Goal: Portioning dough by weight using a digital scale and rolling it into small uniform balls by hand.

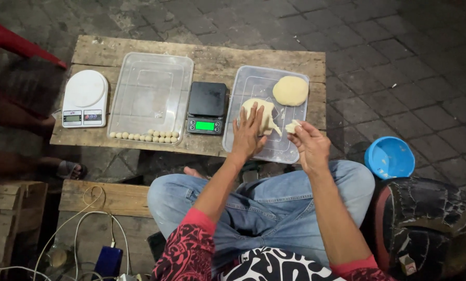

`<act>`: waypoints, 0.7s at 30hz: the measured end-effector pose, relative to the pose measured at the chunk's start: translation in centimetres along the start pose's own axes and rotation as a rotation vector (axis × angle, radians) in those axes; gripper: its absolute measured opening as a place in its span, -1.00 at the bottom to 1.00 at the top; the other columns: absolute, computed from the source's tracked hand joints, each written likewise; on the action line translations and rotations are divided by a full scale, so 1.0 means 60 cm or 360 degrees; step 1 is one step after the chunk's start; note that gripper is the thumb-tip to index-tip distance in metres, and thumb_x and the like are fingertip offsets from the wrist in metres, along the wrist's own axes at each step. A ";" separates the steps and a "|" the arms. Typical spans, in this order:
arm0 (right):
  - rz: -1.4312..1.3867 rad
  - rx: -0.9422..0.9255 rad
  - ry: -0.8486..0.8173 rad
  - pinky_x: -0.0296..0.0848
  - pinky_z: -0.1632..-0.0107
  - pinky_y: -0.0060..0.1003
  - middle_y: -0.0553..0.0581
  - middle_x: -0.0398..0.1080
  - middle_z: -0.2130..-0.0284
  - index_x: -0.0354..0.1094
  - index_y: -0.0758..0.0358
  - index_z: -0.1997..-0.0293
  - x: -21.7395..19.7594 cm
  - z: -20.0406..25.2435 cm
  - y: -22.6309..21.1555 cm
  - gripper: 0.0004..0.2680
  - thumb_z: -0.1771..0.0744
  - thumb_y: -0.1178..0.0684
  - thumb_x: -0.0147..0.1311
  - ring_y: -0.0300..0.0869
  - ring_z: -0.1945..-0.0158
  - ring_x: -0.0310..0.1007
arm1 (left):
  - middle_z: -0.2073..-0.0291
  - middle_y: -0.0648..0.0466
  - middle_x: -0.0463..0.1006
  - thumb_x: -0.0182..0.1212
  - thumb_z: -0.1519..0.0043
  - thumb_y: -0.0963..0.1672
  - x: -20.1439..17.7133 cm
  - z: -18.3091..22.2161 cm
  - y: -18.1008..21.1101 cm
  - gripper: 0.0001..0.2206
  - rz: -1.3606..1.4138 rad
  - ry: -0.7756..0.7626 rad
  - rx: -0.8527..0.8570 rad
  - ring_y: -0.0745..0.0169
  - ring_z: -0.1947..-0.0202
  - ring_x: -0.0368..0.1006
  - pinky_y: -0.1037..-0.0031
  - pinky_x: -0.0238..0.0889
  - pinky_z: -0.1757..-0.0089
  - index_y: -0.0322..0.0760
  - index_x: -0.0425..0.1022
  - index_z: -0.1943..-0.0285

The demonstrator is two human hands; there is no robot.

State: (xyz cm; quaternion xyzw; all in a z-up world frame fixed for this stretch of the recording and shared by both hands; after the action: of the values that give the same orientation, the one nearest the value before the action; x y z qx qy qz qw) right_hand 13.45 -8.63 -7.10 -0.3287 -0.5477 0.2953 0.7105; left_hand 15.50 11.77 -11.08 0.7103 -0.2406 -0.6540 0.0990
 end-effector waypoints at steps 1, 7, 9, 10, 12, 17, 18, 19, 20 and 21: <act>0.0149 -0.0058 -0.0101 0.69 0.00 -0.13 0.33 0.53 0.11 0.40 0.40 -0.11 0.008 0.008 -0.002 -0.79 -0.36 0.20 0.17 -0.01 0.13 0.62 | -0.60 0.01 -0.03 0.36 -0.17 -0.04 -0.011 0.010 0.015 -0.06 0.0199 0.0212 0.0047 -0.38 -0.57 -0.27 -0.45 -0.18 -0.28 0.06 -0.23 -0.69; 0.0542 -0.0089 -0.0346 0.50 -0.14 0.14 0.50 0.38 -0.11 0.10 0.29 -0.42 0.025 0.022 0.024 -0.56 -0.43 -0.18 -0.11 0.20 -0.10 0.47 | -0.02 -0.08 0.59 0.52 -0.10 0.00 -0.068 0.035 0.086 -0.46 0.1039 0.0830 0.0206 -0.12 0.05 0.58 0.22 0.48 0.02 -0.22 0.52 -0.25; 0.0621 -0.0016 -0.0416 0.44 -0.16 0.21 0.52 0.32 -0.21 -0.10 0.13 -0.57 0.034 0.029 0.031 -0.40 -0.40 -0.42 -0.19 0.26 -0.17 0.40 | 0.04 0.03 0.59 0.53 -0.09 -0.02 -0.068 0.037 0.078 -0.58 0.1092 0.0828 0.0156 0.00 0.18 0.61 0.32 0.53 0.12 -0.14 0.62 -0.12; 0.0649 0.0039 -0.0487 0.35 -0.17 0.27 0.51 0.28 -0.25 -0.23 0.06 -0.60 0.041 0.030 0.030 -0.35 -0.38 -0.48 -0.25 0.30 -0.23 0.32 | 0.07 0.06 0.58 0.52 -0.12 -0.03 -0.065 0.035 0.069 -0.64 0.1222 0.0750 0.0069 0.05 0.20 0.62 0.39 0.53 0.15 -0.11 0.65 -0.08; 0.0675 0.0097 -0.0565 0.27 -0.19 0.33 0.50 0.24 -0.28 -0.36 0.00 -0.63 0.048 0.029 0.033 -0.31 -0.36 -0.54 -0.32 0.34 -0.29 0.24 | 0.09 0.08 0.58 0.51 -0.15 -0.03 -0.066 0.031 0.054 -0.70 0.1348 0.0675 -0.0023 0.10 0.23 0.63 0.46 0.53 0.19 -0.08 0.68 -0.03; 0.1239 -0.0395 -0.0322 0.61 0.05 0.02 0.51 0.42 -0.10 -0.16 0.28 -0.56 0.124 0.094 -0.013 -0.51 -0.46 -0.13 -0.14 0.24 -0.10 0.48 | 0.21 0.06 0.63 0.42 -0.19 -0.16 -0.060 0.028 0.032 -0.80 0.1462 0.0544 -0.0105 0.14 0.29 0.65 0.54 0.53 0.26 -0.10 0.70 0.02; 0.1243 -0.0394 -0.0322 0.61 0.05 0.02 0.51 0.42 -0.10 -0.16 0.28 -0.56 0.132 0.099 -0.011 -0.51 -0.46 -0.13 -0.14 0.24 -0.10 0.48 | 0.21 0.06 0.63 0.42 -0.19 -0.16 -0.054 0.024 0.032 -0.80 0.1465 0.0544 -0.0108 0.14 0.29 0.65 0.54 0.53 0.26 -0.10 0.70 0.02; 0.1712 -0.0682 -0.0326 0.58 0.10 0.06 0.42 0.45 -0.10 -0.14 0.26 -0.57 0.141 0.105 -0.010 -0.49 -0.44 -0.14 -0.08 0.20 -0.05 0.52 | 0.22 0.00 0.65 0.40 -0.18 -0.18 -0.047 0.020 0.029 -0.78 0.1519 0.0567 -0.0258 0.09 0.26 0.65 0.44 0.53 0.22 -0.13 0.70 0.00; 0.2181 -0.0976 -0.0323 0.56 0.15 0.10 0.33 0.48 -0.10 -0.13 0.25 -0.57 0.150 0.111 -0.010 -0.47 -0.43 -0.14 -0.03 0.15 0.01 0.57 | 0.23 -0.07 0.68 0.39 -0.17 -0.20 -0.040 0.016 0.028 -0.76 0.1574 0.0586 -0.0408 0.04 0.23 0.64 0.35 0.53 0.18 -0.15 0.70 -0.02; 0.2186 -0.0974 -0.0322 0.56 0.15 0.10 0.33 0.48 -0.10 -0.13 0.25 -0.57 0.142 0.104 -0.002 -0.47 -0.43 -0.14 -0.03 0.15 0.01 0.57 | 0.23 -0.07 0.68 0.39 -0.17 -0.20 -0.034 0.008 0.011 -0.76 0.1579 0.0583 -0.0410 0.04 0.23 0.64 0.35 0.53 0.18 -0.15 0.70 -0.02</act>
State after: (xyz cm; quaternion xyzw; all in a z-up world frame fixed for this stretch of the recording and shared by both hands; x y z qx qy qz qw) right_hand 9.33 -1.18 -0.87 -0.7498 -0.3398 0.5350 0.1903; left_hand 14.81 12.25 -9.03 0.5961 -0.4437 -0.4184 0.5222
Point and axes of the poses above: each hand's wrist, its own z-axis away from the middle knuckle, its own x-axis out of the palm, y = z × x, the point moved 1 cm from there along -z, towards the middle knuckle
